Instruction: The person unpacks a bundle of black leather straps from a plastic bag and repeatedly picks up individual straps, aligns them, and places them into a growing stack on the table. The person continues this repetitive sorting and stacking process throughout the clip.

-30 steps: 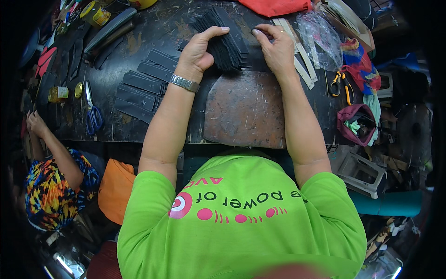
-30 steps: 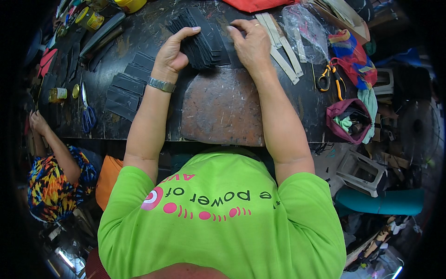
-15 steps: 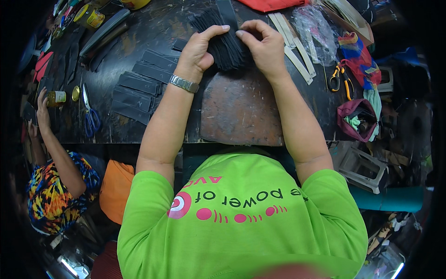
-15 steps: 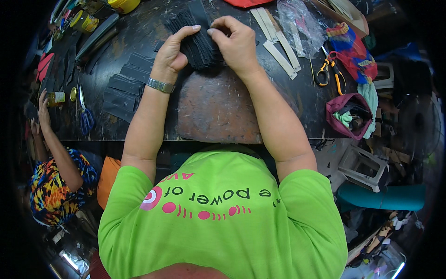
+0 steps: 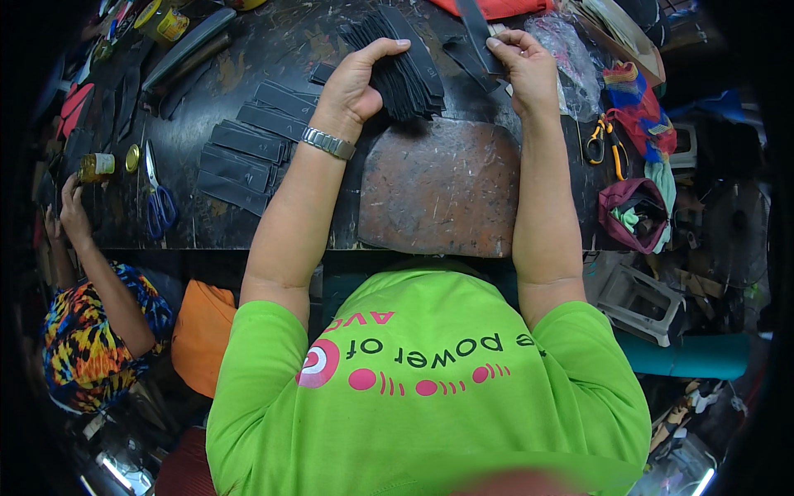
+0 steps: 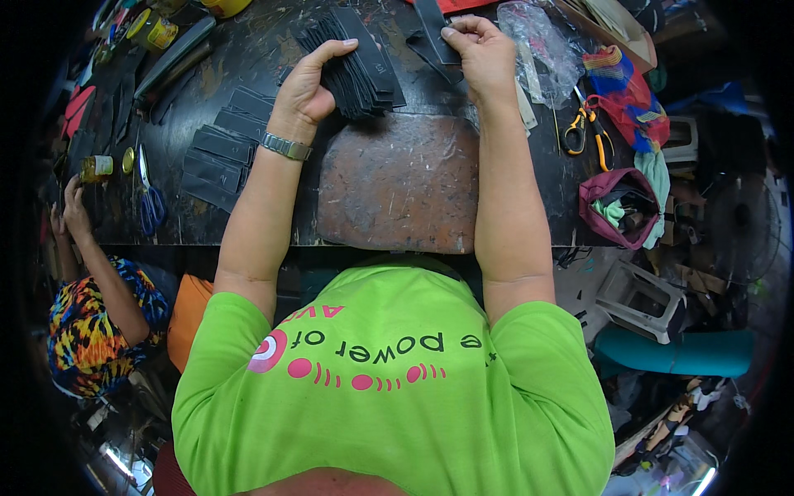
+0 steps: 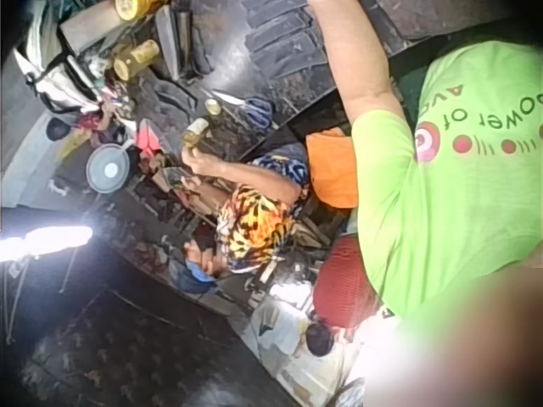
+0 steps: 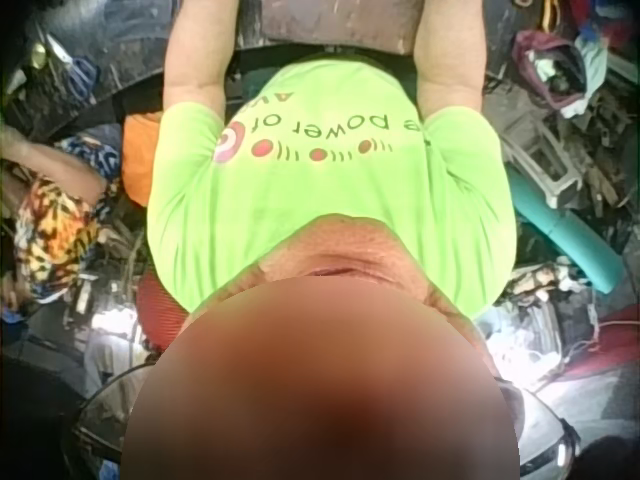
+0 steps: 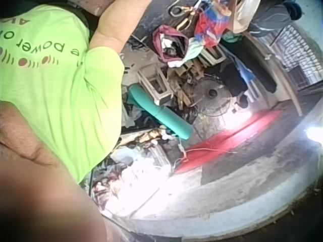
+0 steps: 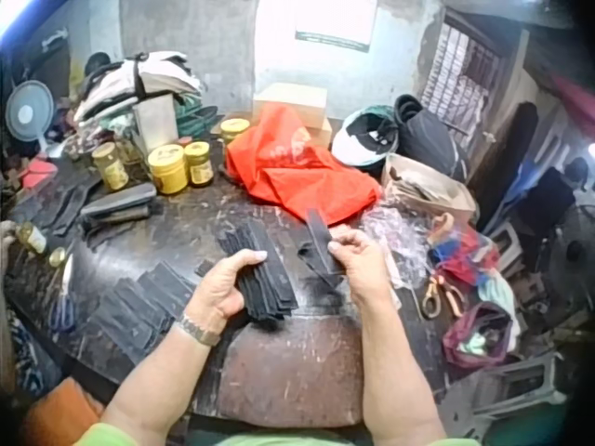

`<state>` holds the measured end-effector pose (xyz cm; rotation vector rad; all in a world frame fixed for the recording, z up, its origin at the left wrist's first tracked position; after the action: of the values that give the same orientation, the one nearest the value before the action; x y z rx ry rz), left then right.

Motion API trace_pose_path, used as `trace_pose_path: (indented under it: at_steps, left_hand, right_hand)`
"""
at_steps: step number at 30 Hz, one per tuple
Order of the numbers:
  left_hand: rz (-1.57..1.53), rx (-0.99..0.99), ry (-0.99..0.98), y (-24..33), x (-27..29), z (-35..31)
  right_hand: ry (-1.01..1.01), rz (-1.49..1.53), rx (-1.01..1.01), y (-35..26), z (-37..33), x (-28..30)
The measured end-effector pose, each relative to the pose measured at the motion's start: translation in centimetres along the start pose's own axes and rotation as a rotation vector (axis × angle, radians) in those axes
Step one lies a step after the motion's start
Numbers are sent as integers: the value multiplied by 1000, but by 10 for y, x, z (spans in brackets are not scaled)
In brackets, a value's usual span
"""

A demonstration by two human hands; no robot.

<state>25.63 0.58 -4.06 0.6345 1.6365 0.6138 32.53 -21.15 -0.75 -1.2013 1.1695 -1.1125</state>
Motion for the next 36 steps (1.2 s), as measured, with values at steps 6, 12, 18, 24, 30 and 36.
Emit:
trace_pose_path:
  at_steps: [6,12,18,24,30,36]
  left_hand:
    - [-50,-15,-3,4,3,5]
    - [-13,-19,19,3,4,3]
    - [10,-19,26,4,2,0]
    - [15,-4,5,2,2,2]
    - [-56,20,-32,0,-4,0]
    - [-70,55,-61,-8,-13,-4]
  right_hand:
    - [81,-824,-16,1,-2,4]
    - [78,-1084,12,4,-12,-10]
    - [84,-1148,-80,5,-16,-14]
    - [35,-961,-39,4,-12,-10]
    - [291,-814,13,-16,0,37]
    - [351,-1299,-147,-18,-14,37]
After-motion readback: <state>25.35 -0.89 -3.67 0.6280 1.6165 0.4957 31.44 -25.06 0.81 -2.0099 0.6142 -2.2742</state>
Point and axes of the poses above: each hand's wrist, its own z-axis towards the middle knuckle, its own x-axis out of the back of the hand, y = z × x, the point moved 9 cm from there along z, towards the middle knuckle, and after that the axes turned 7 degrees about -x, right-handed, at the moved point
